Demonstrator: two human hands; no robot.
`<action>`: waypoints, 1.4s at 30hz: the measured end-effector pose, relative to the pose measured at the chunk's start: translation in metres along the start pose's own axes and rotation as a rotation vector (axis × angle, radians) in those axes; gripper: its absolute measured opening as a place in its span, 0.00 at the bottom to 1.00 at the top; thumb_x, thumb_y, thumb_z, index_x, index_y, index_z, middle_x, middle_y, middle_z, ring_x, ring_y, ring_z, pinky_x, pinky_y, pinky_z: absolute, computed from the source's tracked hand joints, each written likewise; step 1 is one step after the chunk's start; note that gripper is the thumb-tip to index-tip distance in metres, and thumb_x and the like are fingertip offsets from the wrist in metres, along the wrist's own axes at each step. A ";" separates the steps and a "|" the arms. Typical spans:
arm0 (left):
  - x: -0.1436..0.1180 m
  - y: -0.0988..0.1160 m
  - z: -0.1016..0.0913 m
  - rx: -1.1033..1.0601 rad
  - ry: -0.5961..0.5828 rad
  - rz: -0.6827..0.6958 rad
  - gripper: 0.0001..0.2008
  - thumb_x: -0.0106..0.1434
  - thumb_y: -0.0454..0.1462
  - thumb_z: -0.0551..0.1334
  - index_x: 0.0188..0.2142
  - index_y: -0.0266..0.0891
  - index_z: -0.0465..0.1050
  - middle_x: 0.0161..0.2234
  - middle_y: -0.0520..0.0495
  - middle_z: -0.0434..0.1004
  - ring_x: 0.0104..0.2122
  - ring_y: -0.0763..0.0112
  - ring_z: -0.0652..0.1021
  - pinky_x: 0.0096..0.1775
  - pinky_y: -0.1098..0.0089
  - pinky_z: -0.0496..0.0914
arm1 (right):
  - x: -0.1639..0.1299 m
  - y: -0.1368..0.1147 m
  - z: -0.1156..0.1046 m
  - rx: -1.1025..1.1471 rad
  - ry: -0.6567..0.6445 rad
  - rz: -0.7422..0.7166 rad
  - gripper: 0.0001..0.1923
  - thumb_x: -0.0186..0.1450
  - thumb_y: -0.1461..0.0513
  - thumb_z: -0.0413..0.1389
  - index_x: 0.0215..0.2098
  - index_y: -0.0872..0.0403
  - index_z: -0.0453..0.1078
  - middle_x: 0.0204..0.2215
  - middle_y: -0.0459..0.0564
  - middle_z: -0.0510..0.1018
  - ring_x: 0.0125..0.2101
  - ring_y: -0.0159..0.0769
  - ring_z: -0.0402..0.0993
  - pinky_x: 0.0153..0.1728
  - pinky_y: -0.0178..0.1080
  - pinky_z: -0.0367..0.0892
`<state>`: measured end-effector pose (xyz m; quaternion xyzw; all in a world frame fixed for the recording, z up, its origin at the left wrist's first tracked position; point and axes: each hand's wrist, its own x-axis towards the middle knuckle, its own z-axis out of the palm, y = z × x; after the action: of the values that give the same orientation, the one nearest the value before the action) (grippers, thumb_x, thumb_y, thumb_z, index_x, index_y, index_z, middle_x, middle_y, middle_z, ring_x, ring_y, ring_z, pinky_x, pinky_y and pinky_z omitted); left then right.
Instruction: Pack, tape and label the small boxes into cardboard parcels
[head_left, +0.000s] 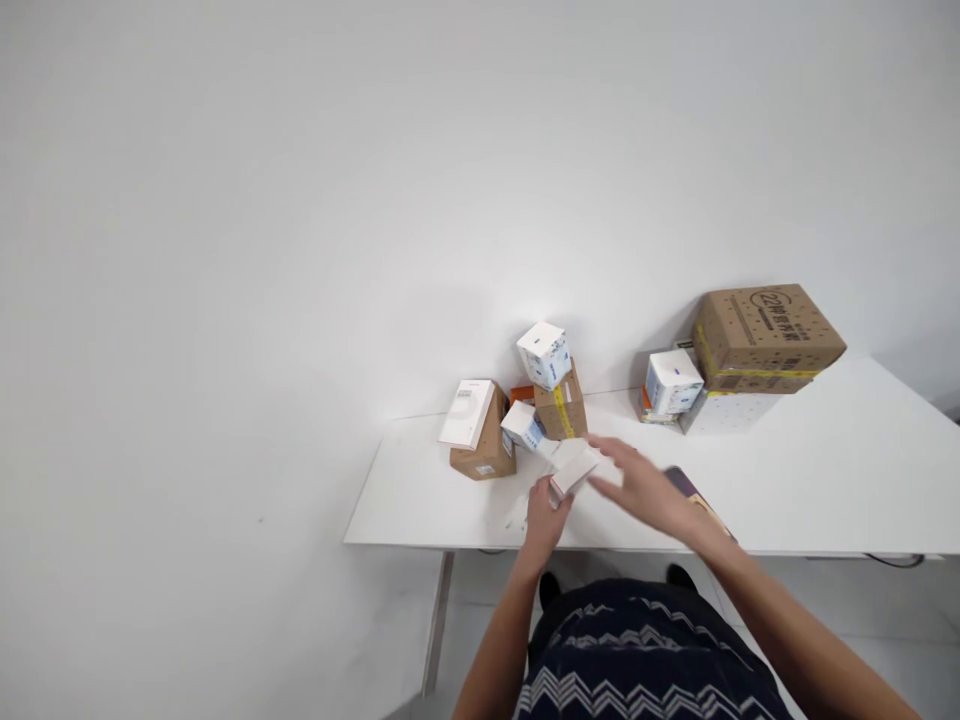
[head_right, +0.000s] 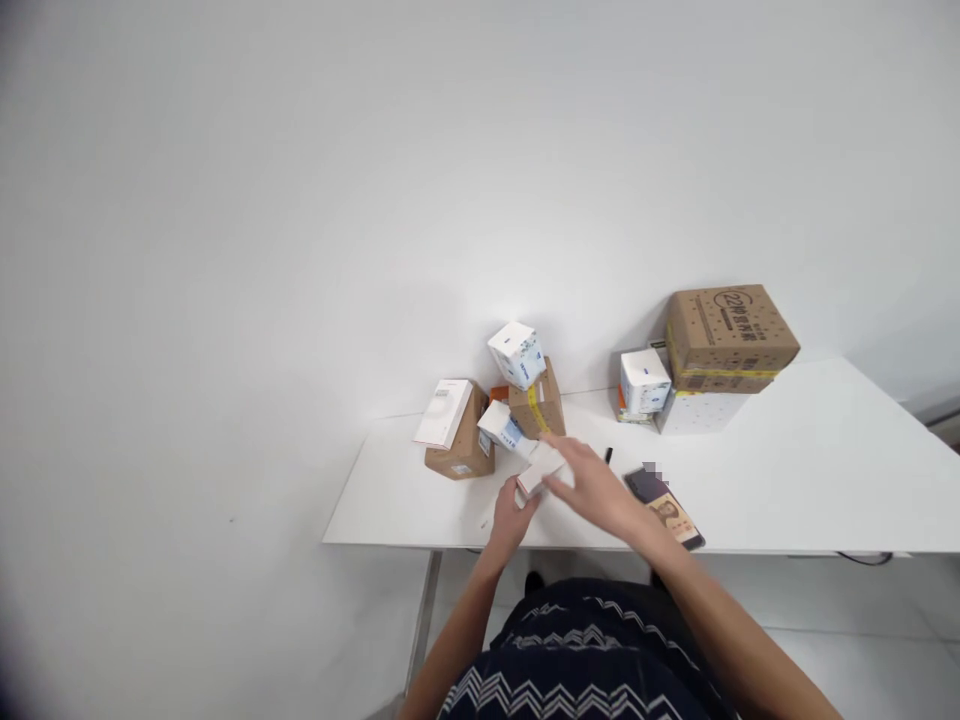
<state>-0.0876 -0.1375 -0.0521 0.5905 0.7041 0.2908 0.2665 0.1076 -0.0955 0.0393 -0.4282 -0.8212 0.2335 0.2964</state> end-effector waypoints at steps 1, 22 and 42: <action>0.001 0.006 -0.003 0.055 -0.013 0.036 0.15 0.56 0.38 0.61 0.44 0.40 0.68 0.42 0.44 0.75 0.45 0.59 0.72 0.47 0.61 0.65 | -0.001 0.002 0.008 -0.070 -0.044 0.002 0.24 0.63 0.63 0.54 0.58 0.48 0.61 0.58 0.55 0.64 0.53 0.48 0.62 0.50 0.53 0.64; -0.014 -0.042 -0.030 -0.448 0.057 -0.367 0.32 0.58 0.52 0.59 0.59 0.46 0.56 0.58 0.39 0.60 0.55 0.59 0.66 0.51 0.60 0.65 | -0.020 0.061 0.037 0.174 -0.202 0.263 0.15 0.60 0.61 0.52 0.46 0.52 0.66 0.29 0.47 0.73 0.30 0.36 0.70 0.34 0.37 0.65; -0.003 -0.034 -0.018 -1.038 -0.106 -0.312 0.46 0.44 0.38 0.71 0.61 0.49 0.54 0.59 0.43 0.60 0.53 0.60 0.68 0.52 0.63 0.64 | -0.045 0.109 0.093 0.695 0.052 0.763 0.26 0.49 0.65 0.50 0.47 0.55 0.71 0.32 0.49 0.78 0.29 0.35 0.72 0.32 0.37 0.68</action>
<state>-0.1233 -0.1466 -0.0637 0.2839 0.5328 0.5271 0.5981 0.1262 -0.0882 -0.1092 -0.5791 -0.4728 0.5732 0.3354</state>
